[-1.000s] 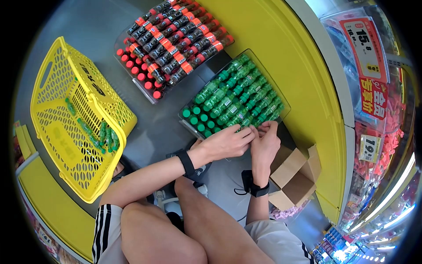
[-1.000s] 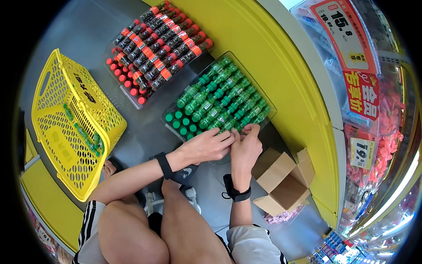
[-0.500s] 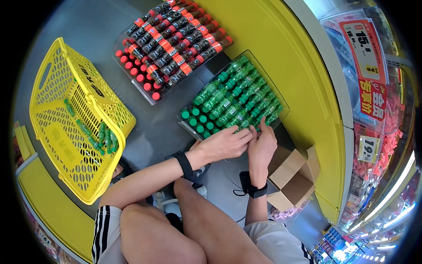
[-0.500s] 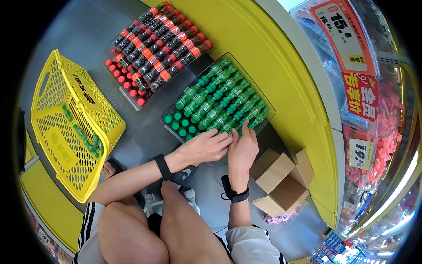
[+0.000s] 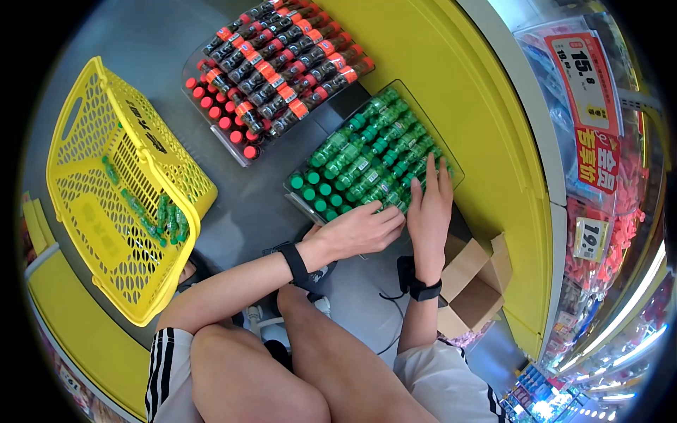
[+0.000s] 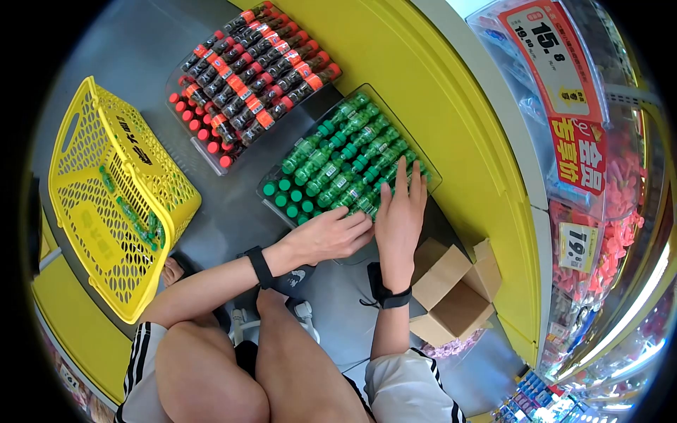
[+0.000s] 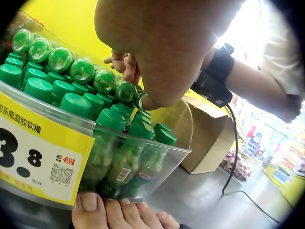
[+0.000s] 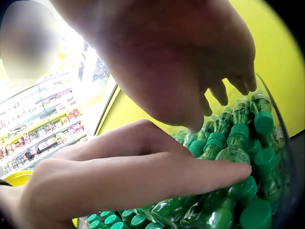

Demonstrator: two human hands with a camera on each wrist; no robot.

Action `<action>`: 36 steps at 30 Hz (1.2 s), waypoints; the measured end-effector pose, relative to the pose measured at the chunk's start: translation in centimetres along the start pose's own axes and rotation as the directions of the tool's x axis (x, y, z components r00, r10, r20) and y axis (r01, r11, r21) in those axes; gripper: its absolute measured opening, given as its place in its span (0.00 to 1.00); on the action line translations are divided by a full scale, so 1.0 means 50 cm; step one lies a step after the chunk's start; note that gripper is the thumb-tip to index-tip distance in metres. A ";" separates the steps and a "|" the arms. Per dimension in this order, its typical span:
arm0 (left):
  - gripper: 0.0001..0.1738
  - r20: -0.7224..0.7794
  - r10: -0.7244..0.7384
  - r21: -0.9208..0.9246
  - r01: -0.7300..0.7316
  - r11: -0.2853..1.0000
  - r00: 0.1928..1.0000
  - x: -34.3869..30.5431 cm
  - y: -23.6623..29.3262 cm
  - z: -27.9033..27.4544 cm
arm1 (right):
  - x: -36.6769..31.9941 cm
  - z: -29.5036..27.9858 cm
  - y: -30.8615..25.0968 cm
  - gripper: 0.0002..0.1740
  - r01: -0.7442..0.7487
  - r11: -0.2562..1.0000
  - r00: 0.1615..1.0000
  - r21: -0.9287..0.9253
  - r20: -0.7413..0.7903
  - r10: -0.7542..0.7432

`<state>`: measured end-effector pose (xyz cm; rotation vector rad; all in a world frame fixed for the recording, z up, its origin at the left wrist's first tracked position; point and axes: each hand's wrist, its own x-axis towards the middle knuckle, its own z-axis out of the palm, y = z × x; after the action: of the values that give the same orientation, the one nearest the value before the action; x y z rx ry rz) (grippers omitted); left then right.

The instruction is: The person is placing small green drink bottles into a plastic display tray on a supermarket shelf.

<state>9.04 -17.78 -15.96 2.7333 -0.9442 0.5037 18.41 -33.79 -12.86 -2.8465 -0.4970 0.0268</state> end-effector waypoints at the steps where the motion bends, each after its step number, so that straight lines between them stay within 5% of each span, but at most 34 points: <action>1: 0.11 0.000 0.000 0.000 0.000 1.000 1.000 0.000 0.000 0.000 | 0.003 0.012 0.007 0.36 -0.014 1.000 0.999 -0.002 0.048 0.014; 6: 0.16 0.048 -0.007 -0.047 0.009 0.999 0.999 -0.002 0.000 0.000 | 0.000 0.032 0.018 0.37 -0.027 0.999 0.995 -0.036 0.092 0.030; 13: 0.11 0.001 -0.022 -0.010 0.022 1.000 1.000 -0.005 0.007 0.012 | 0.001 0.031 0.024 0.38 -0.002 0.998 0.994 -0.057 0.107 0.008; 15: 0.20 0.059 -0.015 -0.041 0.018 0.999 0.998 -0.008 0.009 0.008 | 0.001 0.025 0.024 0.38 -0.008 0.999 0.992 -0.045 0.125 0.013; 22: 0.24 -0.001 -0.032 0.014 0.032 0.999 0.999 -0.025 0.000 -0.014 | 0.000 -0.028 0.025 0.39 -0.011 0.984 0.989 0.179 0.148 -0.015; 25: 0.21 -0.083 -0.010 -0.020 0.008 1.000 0.997 -0.036 -0.002 -0.015 | -0.018 -0.048 0.017 0.38 -0.026 0.993 0.988 0.118 0.153 0.008; 30: 0.05 -0.001 0.021 -0.096 -0.021 0.995 1.000 -0.054 0.007 -0.023 | -0.050 -0.055 -0.003 0.28 -0.037 0.993 0.999 0.115 0.034 0.033; 36: 0.04 -0.011 -0.065 -0.099 0.064 0.993 0.998 -0.070 -0.011 -0.055 | -0.053 -0.060 -0.057 0.18 0.040 0.987 0.999 0.154 -0.017 -0.037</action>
<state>6.10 -14.59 -14.80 2.6586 -0.8503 0.4526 15.13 -32.82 -9.32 -2.6835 -0.5230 0.0360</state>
